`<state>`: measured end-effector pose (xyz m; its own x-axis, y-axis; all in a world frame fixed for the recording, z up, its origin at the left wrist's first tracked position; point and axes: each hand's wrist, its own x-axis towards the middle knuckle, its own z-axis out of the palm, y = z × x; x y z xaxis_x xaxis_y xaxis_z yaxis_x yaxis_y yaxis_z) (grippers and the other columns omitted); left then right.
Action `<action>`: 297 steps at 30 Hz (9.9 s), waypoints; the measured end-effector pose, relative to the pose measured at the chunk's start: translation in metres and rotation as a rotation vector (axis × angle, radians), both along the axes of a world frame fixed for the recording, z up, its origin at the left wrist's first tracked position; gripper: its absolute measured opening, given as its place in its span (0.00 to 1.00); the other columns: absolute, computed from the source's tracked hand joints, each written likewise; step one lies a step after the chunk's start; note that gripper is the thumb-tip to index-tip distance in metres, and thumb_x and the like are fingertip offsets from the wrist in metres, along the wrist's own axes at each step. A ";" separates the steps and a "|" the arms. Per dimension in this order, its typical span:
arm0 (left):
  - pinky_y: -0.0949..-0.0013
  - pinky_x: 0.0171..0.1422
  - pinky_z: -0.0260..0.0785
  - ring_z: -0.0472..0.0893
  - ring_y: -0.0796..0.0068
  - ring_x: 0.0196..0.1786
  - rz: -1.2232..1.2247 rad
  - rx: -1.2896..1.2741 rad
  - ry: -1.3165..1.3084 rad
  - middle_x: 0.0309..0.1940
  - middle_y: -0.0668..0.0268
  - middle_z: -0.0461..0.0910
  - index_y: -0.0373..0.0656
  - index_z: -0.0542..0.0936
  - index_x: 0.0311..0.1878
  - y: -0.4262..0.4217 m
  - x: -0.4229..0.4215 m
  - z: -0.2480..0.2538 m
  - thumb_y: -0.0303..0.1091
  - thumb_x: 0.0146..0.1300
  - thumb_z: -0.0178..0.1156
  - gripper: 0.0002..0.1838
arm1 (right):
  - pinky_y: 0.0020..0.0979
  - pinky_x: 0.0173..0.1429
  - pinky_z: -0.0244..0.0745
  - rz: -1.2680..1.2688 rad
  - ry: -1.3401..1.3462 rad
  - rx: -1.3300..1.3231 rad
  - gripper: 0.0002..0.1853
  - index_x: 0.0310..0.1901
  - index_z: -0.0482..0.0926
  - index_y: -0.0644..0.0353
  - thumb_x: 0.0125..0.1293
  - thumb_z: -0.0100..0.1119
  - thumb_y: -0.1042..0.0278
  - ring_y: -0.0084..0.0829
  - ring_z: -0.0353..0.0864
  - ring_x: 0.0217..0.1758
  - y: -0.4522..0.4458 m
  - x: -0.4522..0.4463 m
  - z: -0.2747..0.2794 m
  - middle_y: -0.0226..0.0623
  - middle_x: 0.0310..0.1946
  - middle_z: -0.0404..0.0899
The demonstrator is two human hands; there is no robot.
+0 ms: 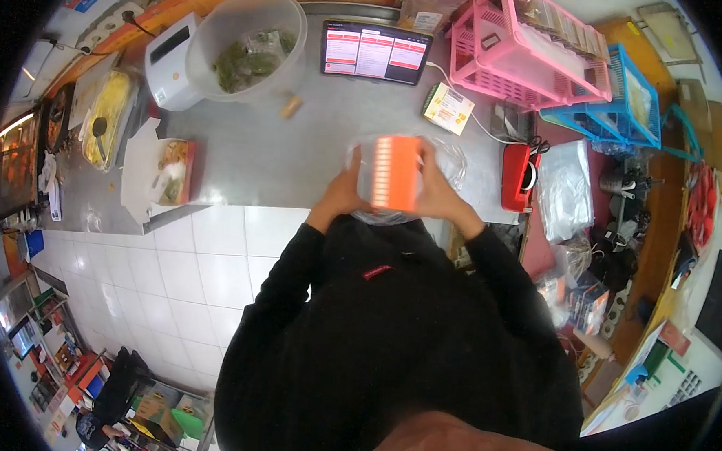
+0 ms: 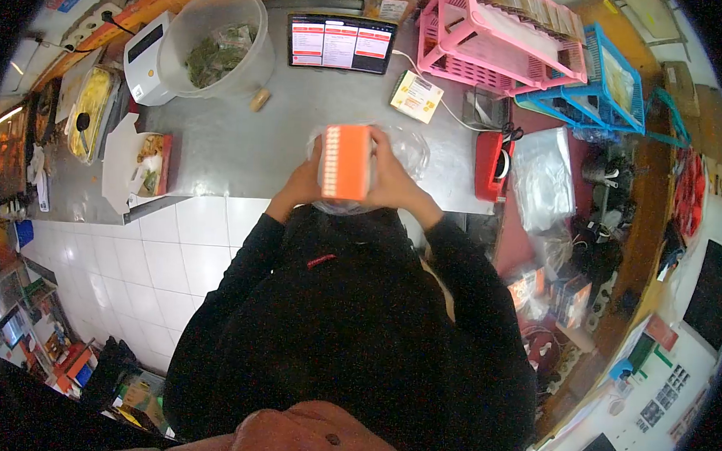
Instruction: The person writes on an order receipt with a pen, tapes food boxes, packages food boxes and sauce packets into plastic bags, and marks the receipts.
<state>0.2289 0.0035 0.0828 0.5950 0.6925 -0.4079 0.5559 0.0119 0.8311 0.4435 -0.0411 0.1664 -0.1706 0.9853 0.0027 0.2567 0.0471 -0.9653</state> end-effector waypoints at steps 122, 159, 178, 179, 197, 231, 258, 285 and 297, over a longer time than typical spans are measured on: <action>0.67 0.43 0.67 0.74 0.65 0.39 0.355 0.305 -0.609 0.35 0.60 0.74 0.37 0.78 0.40 0.010 0.163 0.049 0.30 0.62 0.58 0.07 | 0.35 0.49 0.72 -0.327 -0.631 0.487 0.19 0.54 0.76 0.57 0.63 0.58 0.61 0.35 0.79 0.43 0.006 0.098 -0.090 0.43 0.41 0.79; 0.69 0.42 0.67 0.75 0.64 0.39 0.170 0.428 -0.374 0.38 0.59 0.74 0.35 0.79 0.34 0.024 0.133 -0.023 0.29 0.59 0.63 0.06 | 0.32 0.38 0.78 -0.787 -0.718 0.050 0.06 0.33 0.87 0.48 0.52 0.64 0.64 0.32 0.85 0.30 0.080 0.299 -0.083 0.36 0.27 0.84; 0.59 0.45 0.69 0.78 0.57 0.41 -0.097 0.879 -0.108 0.35 0.58 0.80 0.44 0.82 0.37 0.023 0.128 0.024 0.24 0.48 0.59 0.11 | 0.25 0.44 0.76 -0.380 0.096 0.053 0.15 0.44 0.76 0.58 0.53 0.63 0.77 0.28 0.84 0.40 -0.007 0.089 -0.086 0.36 0.35 0.83; 0.58 0.44 0.69 0.79 0.56 0.41 -0.151 0.719 -0.074 0.34 0.56 0.80 0.44 0.82 0.36 0.029 0.127 0.015 0.25 0.49 0.59 0.10 | 0.27 0.44 0.76 -0.375 0.085 0.040 0.16 0.44 0.76 0.56 0.52 0.63 0.75 0.30 0.85 0.40 -0.008 0.089 -0.084 0.38 0.36 0.83; 0.69 0.50 0.78 0.84 0.62 0.40 0.524 -0.623 -0.320 0.35 0.51 0.81 0.24 0.78 0.41 0.052 0.125 0.002 0.25 0.59 0.64 0.12 | 0.37 0.63 0.54 -0.498 -0.270 0.312 0.15 0.42 0.84 0.49 0.50 0.69 0.64 0.29 0.74 0.57 -0.016 0.056 -0.097 0.23 0.48 0.82; 0.69 0.47 0.77 0.82 0.69 0.41 0.650 -0.340 -0.599 0.41 0.60 0.81 0.33 0.78 0.45 0.008 0.129 -0.008 0.24 0.57 0.67 0.13 | 0.40 0.60 0.56 -0.392 -0.293 0.054 0.08 0.29 0.83 0.52 0.55 0.59 0.59 0.33 0.68 0.53 0.012 0.067 -0.111 0.21 0.42 0.78; 0.68 0.45 0.75 0.81 0.72 0.39 0.595 -0.183 -0.420 0.41 0.62 0.82 0.34 0.79 0.45 0.009 0.118 -0.057 0.26 0.55 0.67 0.15 | 0.35 0.54 0.64 -0.485 -0.319 -0.025 0.07 0.33 0.81 0.54 0.54 0.60 0.63 0.38 0.71 0.47 0.019 0.063 -0.101 0.31 0.38 0.79; 0.60 0.56 0.67 0.77 0.57 0.54 -0.208 1.308 -0.712 0.48 0.59 0.80 0.53 0.73 0.36 -0.007 0.119 0.242 0.34 0.55 0.61 0.08 | 0.41 0.64 0.71 -0.420 1.116 -0.105 0.36 0.65 0.59 0.68 0.52 0.57 0.70 0.41 0.75 0.60 -0.061 0.073 0.080 0.47 0.59 0.71; 0.66 0.38 0.68 0.78 0.60 0.43 -0.442 1.306 -0.655 0.48 0.51 0.80 0.46 0.74 0.37 -0.010 0.073 0.319 0.27 0.50 0.61 0.11 | 0.39 0.62 0.71 -0.439 1.060 0.088 0.45 0.67 0.54 0.66 0.44 0.61 0.64 0.39 0.73 0.60 -0.065 0.052 0.154 0.47 0.59 0.69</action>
